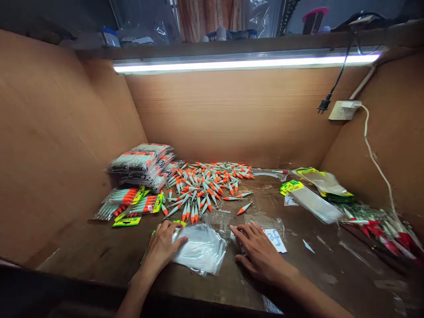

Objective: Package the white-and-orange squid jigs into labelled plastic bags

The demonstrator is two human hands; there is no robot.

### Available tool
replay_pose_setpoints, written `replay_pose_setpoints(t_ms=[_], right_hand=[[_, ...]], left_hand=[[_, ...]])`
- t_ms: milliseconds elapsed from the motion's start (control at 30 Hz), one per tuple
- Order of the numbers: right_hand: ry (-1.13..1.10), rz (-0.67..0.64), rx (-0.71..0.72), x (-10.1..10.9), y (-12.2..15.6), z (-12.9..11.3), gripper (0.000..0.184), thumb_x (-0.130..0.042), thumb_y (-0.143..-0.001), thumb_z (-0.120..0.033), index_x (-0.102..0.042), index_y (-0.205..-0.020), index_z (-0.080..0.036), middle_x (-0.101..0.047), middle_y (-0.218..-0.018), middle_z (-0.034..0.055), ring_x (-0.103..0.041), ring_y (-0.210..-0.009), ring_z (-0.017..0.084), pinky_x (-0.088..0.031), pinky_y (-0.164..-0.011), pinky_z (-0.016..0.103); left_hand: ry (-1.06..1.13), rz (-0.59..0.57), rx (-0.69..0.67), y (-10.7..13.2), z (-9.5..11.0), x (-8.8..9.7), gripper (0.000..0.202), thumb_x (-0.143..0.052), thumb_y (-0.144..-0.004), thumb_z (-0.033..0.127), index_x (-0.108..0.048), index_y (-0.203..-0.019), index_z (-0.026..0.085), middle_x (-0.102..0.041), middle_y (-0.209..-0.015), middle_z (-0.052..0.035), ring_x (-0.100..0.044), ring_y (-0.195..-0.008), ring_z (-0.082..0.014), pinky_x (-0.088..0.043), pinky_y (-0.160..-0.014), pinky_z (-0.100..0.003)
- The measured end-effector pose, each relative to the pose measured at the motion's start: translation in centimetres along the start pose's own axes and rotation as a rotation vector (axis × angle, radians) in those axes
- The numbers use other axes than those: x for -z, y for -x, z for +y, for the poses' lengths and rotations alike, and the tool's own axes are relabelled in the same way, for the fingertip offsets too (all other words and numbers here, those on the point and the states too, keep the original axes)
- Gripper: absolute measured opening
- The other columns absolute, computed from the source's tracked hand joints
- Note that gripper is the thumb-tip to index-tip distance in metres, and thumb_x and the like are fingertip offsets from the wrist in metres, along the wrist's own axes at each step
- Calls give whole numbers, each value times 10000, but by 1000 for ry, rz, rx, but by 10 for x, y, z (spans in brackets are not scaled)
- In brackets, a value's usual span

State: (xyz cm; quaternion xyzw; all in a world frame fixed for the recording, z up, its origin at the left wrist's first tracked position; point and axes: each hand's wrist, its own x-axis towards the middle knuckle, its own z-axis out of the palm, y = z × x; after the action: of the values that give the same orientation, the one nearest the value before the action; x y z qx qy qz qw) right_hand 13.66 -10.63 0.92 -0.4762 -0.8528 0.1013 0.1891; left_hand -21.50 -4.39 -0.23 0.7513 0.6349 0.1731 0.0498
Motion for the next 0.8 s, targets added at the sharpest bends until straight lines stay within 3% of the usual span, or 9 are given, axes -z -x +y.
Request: replay_pose_setpoints(t_ms=[100, 167, 300, 433, 533, 667, 733, 800], right_hand=[[42, -38, 9, 10, 9, 4, 763, -587, -745, -76, -436, -1471, -255, -566, -1303, 94, -500, -1214, 289, -230, -1198, 545], [42, -51, 11, 16, 20, 8, 760, -542, -717, -17, -482, -1431, -270, -598, -1227, 76, -533, -1152, 270, -232, -1192, 551], [6, -4, -24, 21, 48, 20, 569, -496, -854, -50, -557, -1357, -308, -645, -1116, 49, -594, -1055, 239, -252, -1175, 570], [5, 50, -74, 17, 74, 36, 354, -499, -972, -202, -607, -1282, -334, -675, -1067, 30, -636, -1013, 231, -245, -1172, 597], [82, 169, -164, 4, 85, 44, 327, -575, -961, -357, -598, -1286, -335, -677, -1087, 44, -637, -1035, 265, -265, -1159, 607], [257, 394, -449, -21, 90, 46, 702, -654, -861, -511, -433, -1468, -237, -479, -1445, 171, -480, -1276, 427, -361, -1071, 637], [291, 423, -586, -31, 92, 48, 709, -603, -877, -523, -411, -1479, -201, -396, -1509, 205, -453, -1294, 463, -416, -1009, 632], [279, 427, -670, -35, 95, 54, 627, -542, -910, -479, -436, -1458, -193, -422, -1490, 207, -478, -1280, 452, -440, -988, 614]], left_hand=[[120, 2, -18, -8, -4, -1, 151, -691, -805, 351, -694, -887, 225, -665, -983, -47, -611, -975, -252, -463, -862, -344], [174, 5, -56, -13, -5, 1, 122, -651, -840, 333, -682, -803, 221, -690, -928, -38, -633, -914, -232, -466, -837, -328], [224, 51, -194, -21, -7, 8, 190, -588, -916, 345, -724, -831, 244, -732, -899, -19, -658, -872, -213, -463, -859, -329], [354, 158, -254, -28, 3, 16, 209, -561, -945, 348, -750, -954, 258, -748, -1024, -24, -673, -964, -217, -476, -901, -328], [511, 171, -202, -35, 24, 23, 205, -585, -934, 367, -729, -988, 232, -743, -1017, -40, -683, -940, -216, -499, -850, -309], [826, -65, -168, -51, 68, 23, 253, -675, -871, 388, -713, -1024, 190, -731, -849, -30, -676, -755, -183, -505, -684, -262], [875, -171, -197, -61, 93, 17, 264, -703, -845, 389, -737, -1008, 184, -740, -846, -35, -677, -773, -186, -502, -687, -261], [835, -194, -226, -71, 115, 10, 244, -710, -835, 411, -760, -882, 177, -741, -804, -35, -671, -758, -186, -489, -679, -262]])
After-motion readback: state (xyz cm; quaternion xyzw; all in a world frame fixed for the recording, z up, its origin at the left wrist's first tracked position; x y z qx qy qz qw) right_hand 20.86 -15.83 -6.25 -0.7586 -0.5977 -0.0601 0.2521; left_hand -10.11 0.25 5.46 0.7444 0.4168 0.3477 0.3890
